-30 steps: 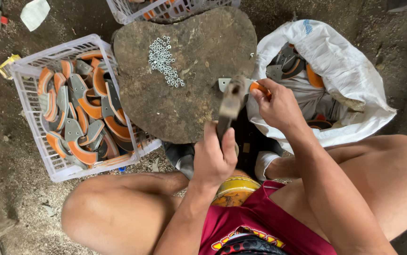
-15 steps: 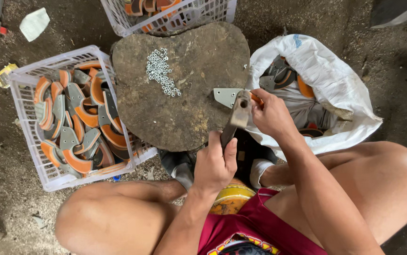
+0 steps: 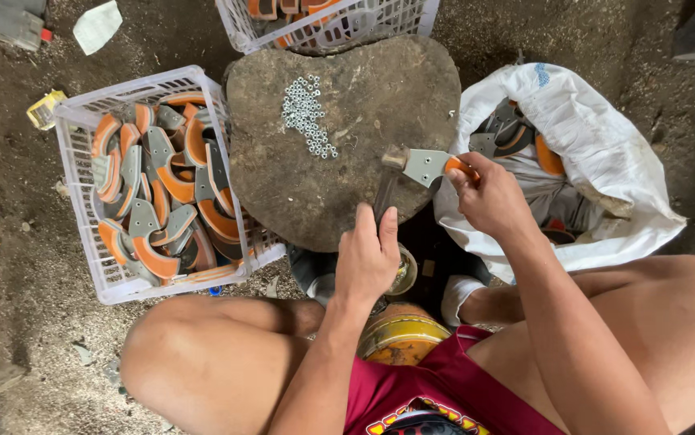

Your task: The person sits on the ground and uses a hammer to drive small metal pins into holes on metal plates. They repeatedly pick up plates, align pins, and strike them into place, then place the finished plates into a white sack.

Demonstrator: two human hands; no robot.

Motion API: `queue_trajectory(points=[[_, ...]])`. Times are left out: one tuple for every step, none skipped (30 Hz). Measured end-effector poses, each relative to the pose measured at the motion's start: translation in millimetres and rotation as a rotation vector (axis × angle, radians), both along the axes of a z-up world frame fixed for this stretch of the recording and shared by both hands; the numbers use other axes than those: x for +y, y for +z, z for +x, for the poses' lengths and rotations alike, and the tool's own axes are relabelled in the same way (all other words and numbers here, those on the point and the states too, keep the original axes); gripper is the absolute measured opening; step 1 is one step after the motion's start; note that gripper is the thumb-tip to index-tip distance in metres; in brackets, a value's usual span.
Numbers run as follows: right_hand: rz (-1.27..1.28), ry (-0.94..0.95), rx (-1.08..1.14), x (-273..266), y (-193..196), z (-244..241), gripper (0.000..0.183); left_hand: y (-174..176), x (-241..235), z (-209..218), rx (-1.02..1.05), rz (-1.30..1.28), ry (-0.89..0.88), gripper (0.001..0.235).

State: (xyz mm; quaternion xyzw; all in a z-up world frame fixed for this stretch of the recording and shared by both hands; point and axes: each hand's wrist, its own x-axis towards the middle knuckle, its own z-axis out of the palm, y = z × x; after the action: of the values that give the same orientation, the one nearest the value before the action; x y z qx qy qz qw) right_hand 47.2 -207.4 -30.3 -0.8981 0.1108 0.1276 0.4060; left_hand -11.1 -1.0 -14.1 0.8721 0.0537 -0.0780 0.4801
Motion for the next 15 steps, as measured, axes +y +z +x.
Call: queue_trajectory(points=[[0.004, -0.004, 0.014, 2, 2, 1, 0.031, -1, 1, 2, 0.011, 0.037, -0.007, 0.036], [0.007, -0.008, 0.028, 3, 4, 3, 0.031, -3, 1, 3, 0.023, 0.073, -0.014, 0.036], [0.005, -0.016, 0.069, 4, 7, 3, 0.031, -4, 1, 3, 0.039, 0.111, -0.024, 0.036], [0.002, -0.024, 0.11, 4, 10, 3, 0.031, -5, 1, 3, 0.042, 0.115, -0.031, 0.038], [0.0, -0.032, 0.154, 4, 12, 3, 0.031, -5, 1, 2, 0.047, 0.12, -0.04, 0.039], [0.006, -0.01, 0.123, 5, 13, 3, 0.031, -6, 1, 1, 0.052, 0.126, -0.049, 0.04], [0.011, 0.013, 0.092, 4, 15, 5, 0.031, -6, 0, 0, 0.044, 0.119, -0.052, 0.04], [0.017, 0.036, 0.061, 5, 16, 5, 0.03, -6, 0, -2, 0.036, 0.112, -0.054, 0.04], [0.023, 0.016, 0.109, 5, 16, 7, 0.031, -5, -1, -3, 0.026, 0.105, -0.054, 0.04], [0.029, -0.003, 0.158, 5, 17, 9, 0.032, -5, -2, -4, 0.036, 0.11, -0.066, 0.04], [0.034, -0.024, 0.206, 5, 17, 10, 0.033, -4, -3, -5, 0.046, 0.114, -0.079, 0.041], [0.024, -0.012, 0.219, 4, 17, 13, 0.033, -4, -4, -6, 0.056, 0.118, -0.092, 0.041], [0.011, -0.003, 0.235, 3, 16, 13, 0.034, -4, -7, -8, 0.061, 0.136, -0.096, 0.042], [-0.001, 0.006, 0.25, 2, 15, 13, 0.034, -4, -9, -10, 0.067, 0.154, -0.101, 0.043], [-0.021, 0.026, 0.238, 0, 14, 13, 0.034, -4, -11, -11, 0.071, 0.171, -0.107, 0.043]])
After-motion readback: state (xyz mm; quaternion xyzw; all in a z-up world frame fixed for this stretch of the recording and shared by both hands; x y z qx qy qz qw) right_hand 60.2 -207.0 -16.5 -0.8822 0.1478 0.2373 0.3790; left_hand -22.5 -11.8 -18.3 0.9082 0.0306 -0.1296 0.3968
